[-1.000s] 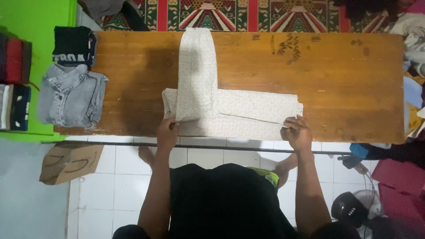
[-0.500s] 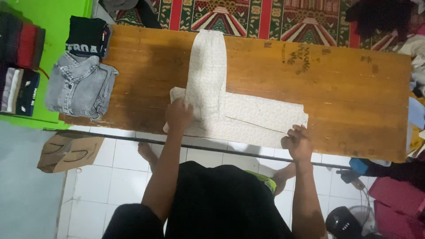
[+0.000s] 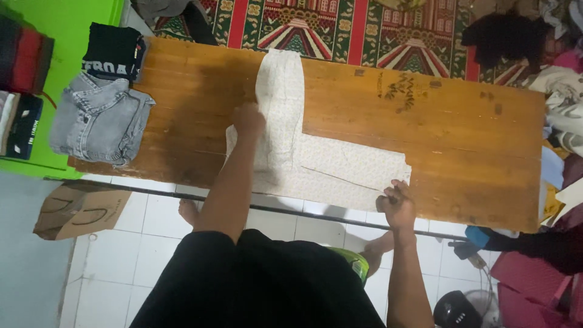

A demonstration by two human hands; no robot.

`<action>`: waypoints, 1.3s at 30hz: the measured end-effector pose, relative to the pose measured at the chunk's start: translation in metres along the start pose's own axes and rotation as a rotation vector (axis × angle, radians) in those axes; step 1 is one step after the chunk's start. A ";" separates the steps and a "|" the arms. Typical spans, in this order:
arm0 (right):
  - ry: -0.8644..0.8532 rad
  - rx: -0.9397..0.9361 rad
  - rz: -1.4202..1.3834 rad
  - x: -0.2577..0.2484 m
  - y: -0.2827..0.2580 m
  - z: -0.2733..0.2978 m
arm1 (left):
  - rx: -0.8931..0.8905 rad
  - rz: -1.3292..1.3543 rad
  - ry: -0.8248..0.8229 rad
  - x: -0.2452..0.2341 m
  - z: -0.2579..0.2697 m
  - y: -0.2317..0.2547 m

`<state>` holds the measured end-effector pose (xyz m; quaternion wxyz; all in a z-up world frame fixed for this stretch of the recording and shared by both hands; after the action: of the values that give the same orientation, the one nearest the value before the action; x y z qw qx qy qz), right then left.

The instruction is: Folding a long-sleeved shirt on a wooden table.

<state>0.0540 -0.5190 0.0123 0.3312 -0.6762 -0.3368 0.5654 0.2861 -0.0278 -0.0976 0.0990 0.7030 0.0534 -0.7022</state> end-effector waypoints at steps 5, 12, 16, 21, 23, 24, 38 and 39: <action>0.009 0.011 -0.050 0.003 0.015 0.004 | -0.104 1.064 -0.221 -0.061 0.064 -0.009; 0.018 -0.045 0.019 0.002 0.005 0.007 | 0.161 1.247 -0.553 -0.065 0.241 -0.060; 0.034 -0.017 0.003 0.003 -0.003 0.006 | 0.447 0.652 -0.419 -0.145 0.279 -0.038; 0.044 -0.227 0.058 0.007 -0.013 0.008 | 0.346 0.571 -0.494 -0.138 0.289 -0.034; 0.018 -0.120 -0.040 0.005 -0.007 0.013 | 0.349 0.588 -0.395 -0.111 0.290 -0.038; -0.003 -0.021 -0.141 0.008 -0.003 0.012 | 0.355 0.601 -0.287 -0.100 0.287 -0.041; -0.044 0.092 -0.369 -0.023 0.020 -0.102 | 0.286 0.626 -0.084 -0.246 0.085 -0.028; -0.001 -0.090 -0.762 -0.026 0.010 -0.115 | 0.333 0.793 0.186 -0.251 0.068 -0.030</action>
<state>0.1650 -0.5541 0.0346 0.4873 -0.5163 -0.5887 0.3866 0.2115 0.0031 0.1515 0.2409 0.7358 -0.3256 -0.5427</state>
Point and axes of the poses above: each hand's wrist, its own z-axis away from the middle knuckle, its own x-axis out of the palm, y = z × x, the point moved 4 cm from there along -z, towards the middle knuckle, and after that the axes turned 12 degrees about -z, right-handed, at the moved point
